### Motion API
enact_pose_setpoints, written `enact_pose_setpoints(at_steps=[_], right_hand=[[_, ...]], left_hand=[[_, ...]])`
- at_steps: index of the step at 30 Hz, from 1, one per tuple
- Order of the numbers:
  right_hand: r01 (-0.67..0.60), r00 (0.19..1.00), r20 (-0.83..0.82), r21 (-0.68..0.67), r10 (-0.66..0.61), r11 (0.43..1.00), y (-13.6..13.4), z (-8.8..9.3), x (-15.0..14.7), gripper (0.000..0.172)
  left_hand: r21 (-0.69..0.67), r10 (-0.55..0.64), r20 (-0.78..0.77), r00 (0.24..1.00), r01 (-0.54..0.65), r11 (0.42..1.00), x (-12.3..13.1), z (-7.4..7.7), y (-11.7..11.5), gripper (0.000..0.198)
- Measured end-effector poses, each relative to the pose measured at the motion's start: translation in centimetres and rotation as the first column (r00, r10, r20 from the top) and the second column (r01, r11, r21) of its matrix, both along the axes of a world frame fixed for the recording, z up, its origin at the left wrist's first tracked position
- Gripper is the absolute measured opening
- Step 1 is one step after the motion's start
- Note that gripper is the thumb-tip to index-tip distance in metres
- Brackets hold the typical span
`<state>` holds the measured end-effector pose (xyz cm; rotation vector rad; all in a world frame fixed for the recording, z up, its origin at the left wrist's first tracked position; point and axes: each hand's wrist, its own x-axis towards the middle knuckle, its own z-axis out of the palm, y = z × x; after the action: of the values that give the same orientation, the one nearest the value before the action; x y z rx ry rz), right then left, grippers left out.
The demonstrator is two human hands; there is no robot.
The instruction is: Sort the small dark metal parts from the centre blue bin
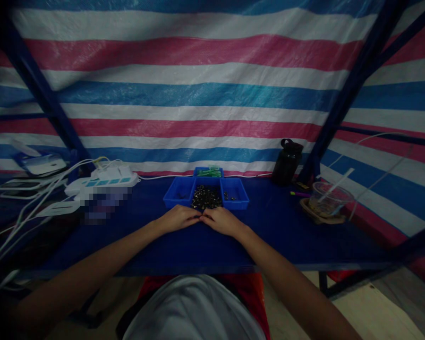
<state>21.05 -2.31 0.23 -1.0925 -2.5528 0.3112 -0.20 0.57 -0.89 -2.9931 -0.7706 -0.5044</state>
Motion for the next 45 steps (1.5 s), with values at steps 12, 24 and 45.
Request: enact_pose_setpoints(at_steps=[12, 24, 45], right_hand=[[-0.010, 0.999, -0.039, -0.019, 0.010, 1.000, -0.14, 0.01, -0.04, 0.018], [-0.028, 0.999, -0.018, -0.005, 0.028, 1.000, -0.15, 0.31, 0.10, 0.020], [-0.011, 1.000, 0.011, 0.012, 0.011, 1.000, -0.07, -0.07, -0.35, 0.028]], left_hand=[[-0.010, 0.007, -0.024, 1.000, -0.007, 1.000, -0.07, 0.21, -0.07, 0.019], [-0.011, -0.009, -0.027, 1.000, 0.009, 1.000, -0.23, 0.25, -0.08, 0.022], [0.041, 0.032, -0.039, 0.999, -0.031, 0.999, -0.05, -0.01, -0.05, 0.022]])
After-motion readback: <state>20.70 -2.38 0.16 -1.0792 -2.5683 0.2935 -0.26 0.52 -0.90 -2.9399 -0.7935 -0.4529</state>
